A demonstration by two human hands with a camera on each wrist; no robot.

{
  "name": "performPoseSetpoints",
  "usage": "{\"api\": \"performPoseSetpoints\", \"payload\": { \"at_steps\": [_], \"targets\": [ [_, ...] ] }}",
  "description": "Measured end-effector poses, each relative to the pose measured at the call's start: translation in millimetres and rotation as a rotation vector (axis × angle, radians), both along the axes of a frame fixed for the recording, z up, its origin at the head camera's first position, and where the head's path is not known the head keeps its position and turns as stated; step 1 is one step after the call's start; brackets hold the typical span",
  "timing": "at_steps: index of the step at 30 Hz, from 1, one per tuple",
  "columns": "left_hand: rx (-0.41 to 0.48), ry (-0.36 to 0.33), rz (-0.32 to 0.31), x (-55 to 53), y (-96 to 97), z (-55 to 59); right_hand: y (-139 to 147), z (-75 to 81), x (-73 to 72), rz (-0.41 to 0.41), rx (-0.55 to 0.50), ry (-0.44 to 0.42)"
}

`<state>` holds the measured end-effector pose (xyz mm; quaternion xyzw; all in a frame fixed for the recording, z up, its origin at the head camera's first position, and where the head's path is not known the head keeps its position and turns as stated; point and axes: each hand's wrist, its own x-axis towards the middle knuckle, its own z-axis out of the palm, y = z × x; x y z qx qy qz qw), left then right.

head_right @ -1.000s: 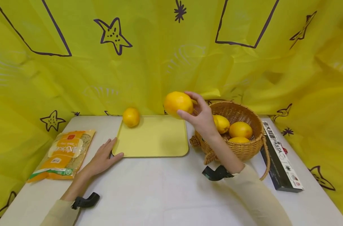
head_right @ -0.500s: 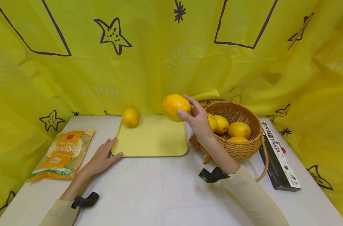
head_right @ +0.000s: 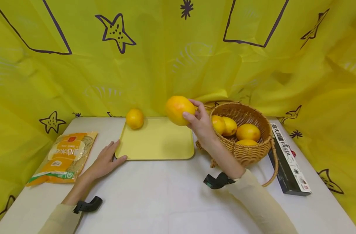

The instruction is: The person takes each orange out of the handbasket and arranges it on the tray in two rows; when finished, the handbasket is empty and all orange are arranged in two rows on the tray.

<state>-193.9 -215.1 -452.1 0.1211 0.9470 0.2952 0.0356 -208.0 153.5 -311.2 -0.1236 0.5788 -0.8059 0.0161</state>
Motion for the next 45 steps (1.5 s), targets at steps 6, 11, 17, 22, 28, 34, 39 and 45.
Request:
{"api": "performPoseSetpoints", "payload": {
  "at_steps": [6, 11, 17, 22, 28, 34, 39, 45],
  "targets": [
    [0.001, 0.011, 0.001, 1.9, -1.8, 0.1, -5.8, -3.0, -1.6, 0.017, 0.028, -0.011],
    [-0.005, 0.01, 0.005, 3.2, -2.9, -0.4, -11.3, -10.7, -2.8, 0.023, 0.151, -0.009],
    [-0.006, 0.013, 0.004, 2.8, -3.5, -0.6, -25.8, -21.9, -5.8, -0.012, 0.332, -0.009],
    [-0.005, 0.013, 0.005, 2.3, -4.6, -1.8, -43.4, -34.8, -17.7, -0.056, 0.35, -0.053],
    [-0.003, 0.011, 0.009, 2.3, -4.8, -2.6, -69.2, -59.6, -43.7, -0.115, 0.373, -0.109],
    [0.006, 0.007, 0.013, 1.3, -1.0, -0.7, -94.0, -78.0, -68.4, -0.193, 0.446, -0.127],
    [0.005, 0.016, 0.003, -0.3, 0.4, 0.0, -108.8, -88.7, -90.0, -0.227, 0.496, -0.128],
    [0.002, 0.017, -0.001, -2.2, 1.2, -0.6, -125.6, -99.5, -108.7, -0.251, 0.546, -0.108]
  ]
}}
